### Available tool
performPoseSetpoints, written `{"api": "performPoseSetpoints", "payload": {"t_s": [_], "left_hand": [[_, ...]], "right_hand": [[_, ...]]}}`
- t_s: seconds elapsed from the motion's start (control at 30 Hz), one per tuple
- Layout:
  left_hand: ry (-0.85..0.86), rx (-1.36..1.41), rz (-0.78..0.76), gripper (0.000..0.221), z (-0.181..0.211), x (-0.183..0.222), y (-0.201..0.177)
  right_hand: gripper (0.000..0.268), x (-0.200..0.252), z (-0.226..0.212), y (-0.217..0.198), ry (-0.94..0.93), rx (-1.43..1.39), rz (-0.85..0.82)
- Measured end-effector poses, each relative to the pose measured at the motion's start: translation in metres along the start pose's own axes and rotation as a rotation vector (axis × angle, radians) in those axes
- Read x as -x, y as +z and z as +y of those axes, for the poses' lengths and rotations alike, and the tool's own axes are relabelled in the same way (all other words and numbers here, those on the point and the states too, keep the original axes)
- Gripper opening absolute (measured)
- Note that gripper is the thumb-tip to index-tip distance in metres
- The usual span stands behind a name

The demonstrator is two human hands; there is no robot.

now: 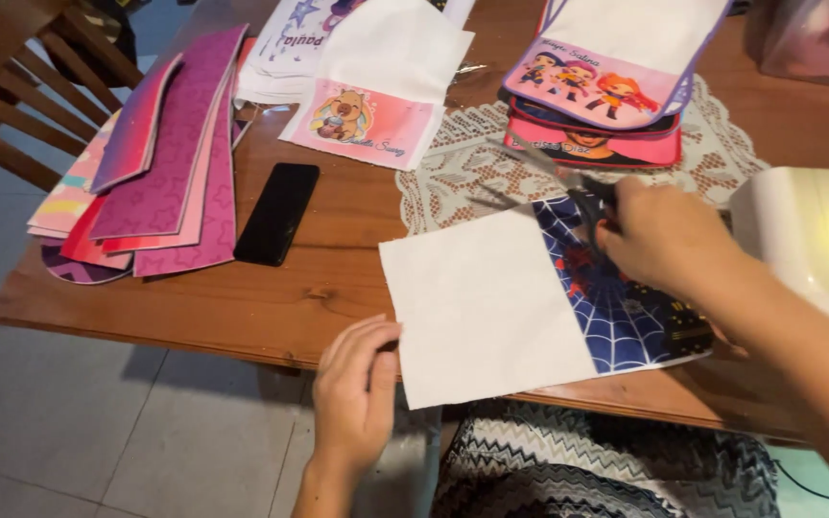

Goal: A person uses scissors to carefully cut out a printed Spiderman design from a white fabric sheet at a workstation.

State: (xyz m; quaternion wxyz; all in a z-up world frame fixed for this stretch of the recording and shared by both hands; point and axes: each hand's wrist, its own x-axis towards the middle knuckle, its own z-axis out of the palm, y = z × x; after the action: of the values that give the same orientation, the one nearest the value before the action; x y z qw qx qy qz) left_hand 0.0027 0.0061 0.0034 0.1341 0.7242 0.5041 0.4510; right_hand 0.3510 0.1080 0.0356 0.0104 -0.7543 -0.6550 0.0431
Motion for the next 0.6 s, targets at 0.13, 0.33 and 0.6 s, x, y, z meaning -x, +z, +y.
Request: {"api": "performPoseSetpoints", "payload": {"t_s": [0.13,0.33,0.6], "left_hand": [[0.223,-0.103,-0.189,0.039,-0.004,0.001,0.012],[0.164,-0.163,-0.162,0.045,-0.015,0.013,0.019],[0.138,-0.142,-0.001,0.031,-0.014,0.022,0.006]], "right_hand": [[0.046,-0.017,-0.001,0.039,-0.116,0.048,0.091],[0.036,-0.024,-0.014,0.029,-0.176,-0.065,0.123],[0.028,-0.012,-0.019,0.039,-0.073,-0.283,0.103]]}}
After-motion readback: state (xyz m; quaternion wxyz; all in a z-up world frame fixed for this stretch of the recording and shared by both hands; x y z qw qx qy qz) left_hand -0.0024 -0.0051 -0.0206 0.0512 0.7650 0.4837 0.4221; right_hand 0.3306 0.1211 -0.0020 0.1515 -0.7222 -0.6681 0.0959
